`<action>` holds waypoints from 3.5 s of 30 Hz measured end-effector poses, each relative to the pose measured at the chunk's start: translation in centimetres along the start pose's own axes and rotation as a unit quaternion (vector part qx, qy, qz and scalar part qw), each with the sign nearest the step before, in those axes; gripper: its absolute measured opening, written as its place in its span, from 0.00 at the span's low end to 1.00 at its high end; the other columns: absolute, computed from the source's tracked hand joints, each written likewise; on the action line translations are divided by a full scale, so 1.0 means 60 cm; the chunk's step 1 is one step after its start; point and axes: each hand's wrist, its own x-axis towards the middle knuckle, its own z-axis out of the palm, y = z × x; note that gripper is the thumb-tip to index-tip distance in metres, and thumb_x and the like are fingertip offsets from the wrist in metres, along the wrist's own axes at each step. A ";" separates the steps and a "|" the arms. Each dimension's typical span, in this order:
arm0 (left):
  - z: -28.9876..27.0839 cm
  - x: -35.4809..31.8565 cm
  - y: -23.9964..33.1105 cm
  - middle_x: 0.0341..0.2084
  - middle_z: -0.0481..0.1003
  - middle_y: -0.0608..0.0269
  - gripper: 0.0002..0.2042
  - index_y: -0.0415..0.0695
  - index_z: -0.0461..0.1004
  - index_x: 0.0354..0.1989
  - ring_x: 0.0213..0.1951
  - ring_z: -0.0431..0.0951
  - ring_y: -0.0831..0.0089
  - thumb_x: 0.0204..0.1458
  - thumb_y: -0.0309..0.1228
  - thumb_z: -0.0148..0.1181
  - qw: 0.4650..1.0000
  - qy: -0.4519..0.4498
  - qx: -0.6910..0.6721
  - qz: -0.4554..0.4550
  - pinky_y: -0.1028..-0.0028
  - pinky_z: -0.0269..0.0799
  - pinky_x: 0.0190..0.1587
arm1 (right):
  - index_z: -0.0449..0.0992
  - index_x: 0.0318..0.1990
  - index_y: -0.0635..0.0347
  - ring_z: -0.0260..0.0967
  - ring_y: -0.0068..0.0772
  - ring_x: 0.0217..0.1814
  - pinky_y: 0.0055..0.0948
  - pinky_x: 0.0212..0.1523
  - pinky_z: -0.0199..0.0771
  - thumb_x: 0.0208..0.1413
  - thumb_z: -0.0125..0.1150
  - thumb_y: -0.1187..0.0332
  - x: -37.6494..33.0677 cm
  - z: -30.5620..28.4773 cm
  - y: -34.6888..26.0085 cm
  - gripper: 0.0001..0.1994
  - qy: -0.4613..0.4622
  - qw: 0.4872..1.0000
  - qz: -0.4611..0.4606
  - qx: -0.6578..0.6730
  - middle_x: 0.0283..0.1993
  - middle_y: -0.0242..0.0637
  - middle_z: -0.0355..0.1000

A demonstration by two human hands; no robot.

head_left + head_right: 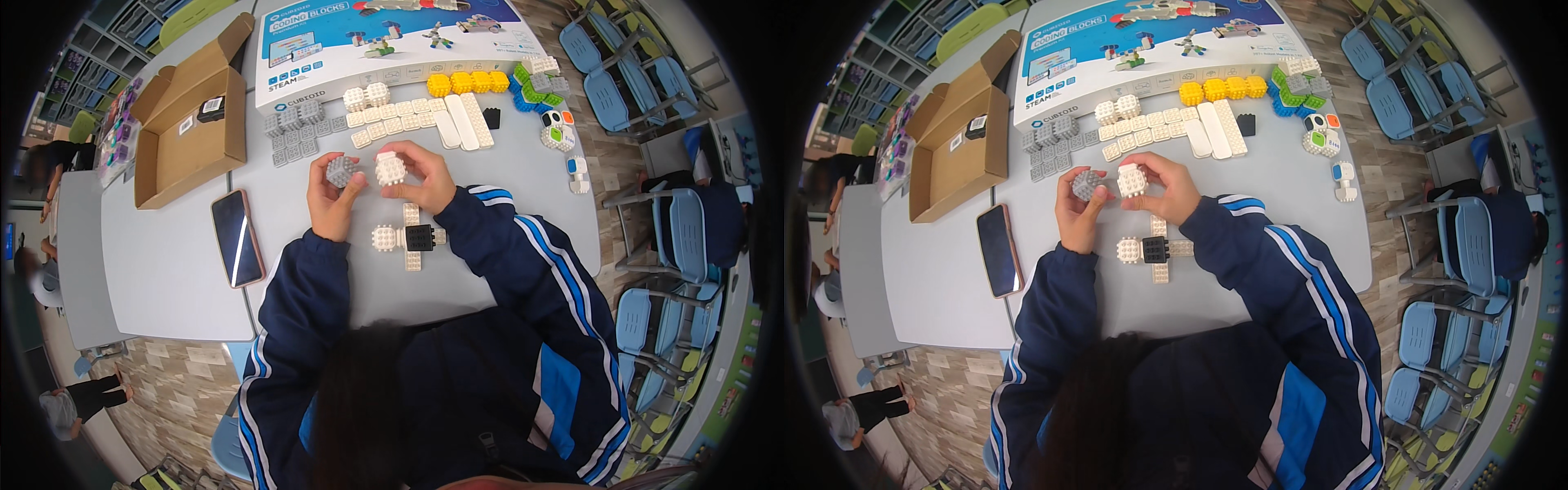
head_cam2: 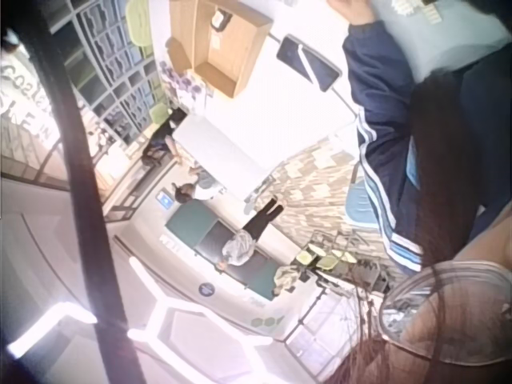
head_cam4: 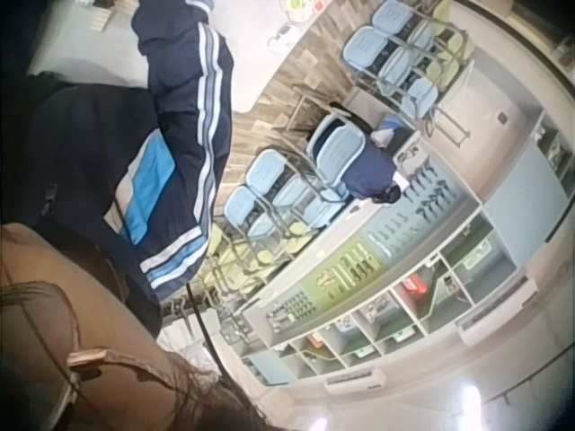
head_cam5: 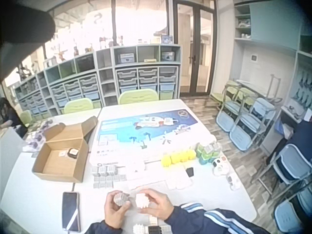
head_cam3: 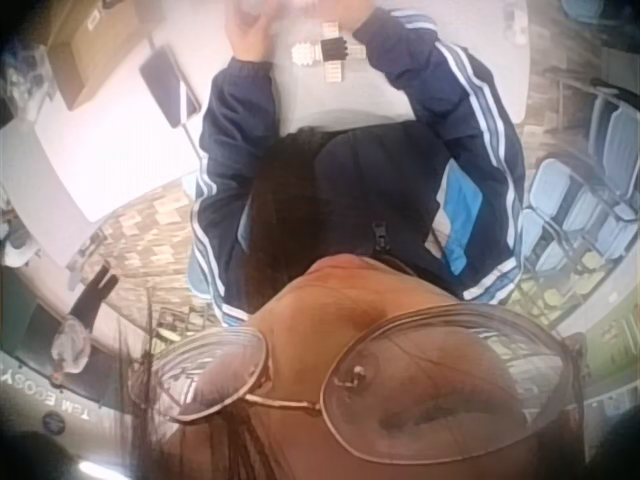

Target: The person assembles a small structure using white, black, and colored interlocking plastic blocks. They connect pieces by hand, occasionally disassemble sections, and reorganize components on the table.

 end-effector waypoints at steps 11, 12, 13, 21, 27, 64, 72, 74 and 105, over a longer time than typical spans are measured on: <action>-0.010 0.002 -0.001 0.46 0.73 0.55 0.22 0.40 0.63 0.56 0.43 0.74 0.76 0.55 0.23 0.64 1.000 0.003 0.021 -0.004 0.75 0.76 0.43 | 0.74 0.50 0.61 0.71 0.34 0.45 0.29 0.50 0.71 0.38 0.76 0.76 0.000 0.001 -0.024 0.27 -0.061 0.983 -0.062 -0.162 0.44 0.37 0.72; -0.011 0.002 0.000 0.47 0.73 0.54 0.22 0.40 0.63 0.57 0.43 0.74 0.75 0.55 0.23 0.64 1.000 0.003 0.016 -0.003 0.75 0.76 0.44 | 0.74 0.51 0.60 0.71 0.34 0.45 0.29 0.50 0.72 0.38 0.76 0.76 0.001 0.003 -0.023 0.28 -0.059 0.982 -0.078 -0.161 0.46 0.37 0.71; -0.013 0.004 -0.001 0.48 0.73 0.54 0.23 0.40 0.63 0.58 0.44 0.74 0.75 0.55 0.23 0.64 1.000 0.006 0.020 0.007 0.75 0.75 0.45 | 0.74 0.52 0.59 0.71 0.35 0.46 0.30 0.50 0.72 0.38 0.76 0.76 0.002 0.005 -0.022 0.28 -0.057 0.981 -0.094 -0.160 0.47 0.38 0.71; -0.011 0.008 0.002 0.53 0.70 0.53 0.25 0.39 0.56 0.68 0.52 0.74 0.69 0.64 0.32 0.52 0.999 0.012 0.000 0.037 0.69 0.67 0.58 | 0.71 0.59 0.54 0.69 0.37 0.54 0.31 0.51 0.75 0.41 0.73 0.76 0.005 0.007 -0.013 0.33 -0.077 0.968 -0.101 -0.218 0.56 0.38 0.65; -0.012 0.008 0.002 0.56 0.67 0.55 0.24 0.38 0.61 0.65 0.53 0.71 0.73 0.63 0.33 0.55 1.000 -0.010 -0.026 0.001 0.71 0.65 0.59 | 0.67 0.63 0.55 0.69 0.38 0.51 0.31 0.51 0.74 0.41 0.73 0.76 0.007 0.010 -0.014 0.37 -0.072 0.974 -0.092 -0.195 0.54 0.39 0.67; -0.001 0.004 0.006 0.52 0.73 0.59 0.20 0.37 0.66 0.60 0.53 0.72 0.75 0.60 0.27 0.58 0.999 -0.028 -0.014 -0.030 0.74 0.68 0.56 | 0.63 0.65 0.57 0.64 0.40 0.62 0.31 0.54 0.73 0.42 0.75 0.72 0.011 0.007 -0.019 0.40 -0.096 0.967 -0.107 -0.211 0.65 0.43 0.58; -0.008 0.006 -0.001 0.48 0.74 0.59 0.22 0.35 0.65 0.60 0.46 0.76 0.77 0.59 0.27 0.60 0.998 -0.043 -0.031 -0.025 0.77 0.72 0.51 | 0.64 0.64 0.59 0.66 0.43 0.62 0.32 0.54 0.74 0.40 0.75 0.75 0.008 0.010 -0.016 0.39 -0.083 0.963 -0.129 -0.221 0.65 0.45 0.61; -0.009 0.006 -0.001 0.49 0.74 0.59 0.21 0.36 0.66 0.60 0.48 0.75 0.76 0.60 0.28 0.59 0.998 -0.043 -0.030 -0.034 0.74 0.70 0.53 | 0.64 0.64 0.60 0.65 0.43 0.62 0.32 0.54 0.74 0.40 0.75 0.75 0.009 0.010 -0.018 0.39 -0.087 0.960 -0.141 -0.227 0.65 0.45 0.61; -0.020 -0.021 -0.014 0.46 0.73 0.55 0.23 0.44 0.68 0.52 0.49 0.72 0.58 0.47 0.29 0.66 0.894 0.073 0.384 0.219 0.64 0.65 0.53 | 0.66 0.51 0.60 0.72 0.28 0.45 0.29 0.45 0.77 0.56 0.62 0.77 -0.011 -0.048 0.045 0.17 0.159 0.984 -0.070 0.047 0.50 0.38 0.68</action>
